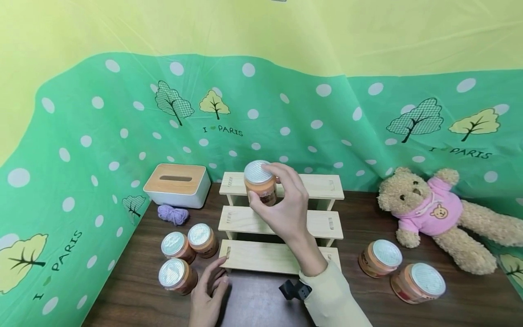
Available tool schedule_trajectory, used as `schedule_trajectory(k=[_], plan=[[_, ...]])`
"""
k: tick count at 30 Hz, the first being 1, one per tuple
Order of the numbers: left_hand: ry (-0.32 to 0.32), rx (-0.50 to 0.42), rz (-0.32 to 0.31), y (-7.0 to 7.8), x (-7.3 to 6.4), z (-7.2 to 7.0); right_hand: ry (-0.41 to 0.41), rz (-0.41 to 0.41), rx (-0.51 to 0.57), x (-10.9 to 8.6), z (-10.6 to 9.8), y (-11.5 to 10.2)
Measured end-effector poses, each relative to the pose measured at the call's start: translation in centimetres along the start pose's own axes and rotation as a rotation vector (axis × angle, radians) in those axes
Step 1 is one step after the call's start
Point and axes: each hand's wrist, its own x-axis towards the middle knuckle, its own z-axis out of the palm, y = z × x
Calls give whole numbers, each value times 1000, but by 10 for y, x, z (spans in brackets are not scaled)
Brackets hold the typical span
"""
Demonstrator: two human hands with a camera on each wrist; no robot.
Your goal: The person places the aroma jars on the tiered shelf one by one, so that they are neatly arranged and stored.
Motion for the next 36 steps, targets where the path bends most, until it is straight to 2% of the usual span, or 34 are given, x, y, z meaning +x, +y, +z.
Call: schedule_trajectory(k=[7, 16, 26, 36], plan=[[0, 11, -21, 1, 0, 0, -13, 15, 3, 1, 6, 5], [1, 12, 10, 0, 1, 0, -42, 15, 44, -2, 15, 9], [1, -3, 4, -1, 0, 1, -39, 30, 78, 1, 25, 13], [-3, -15, 1, -1, 1, 1, -106, 42, 74, 5, 36, 12]])
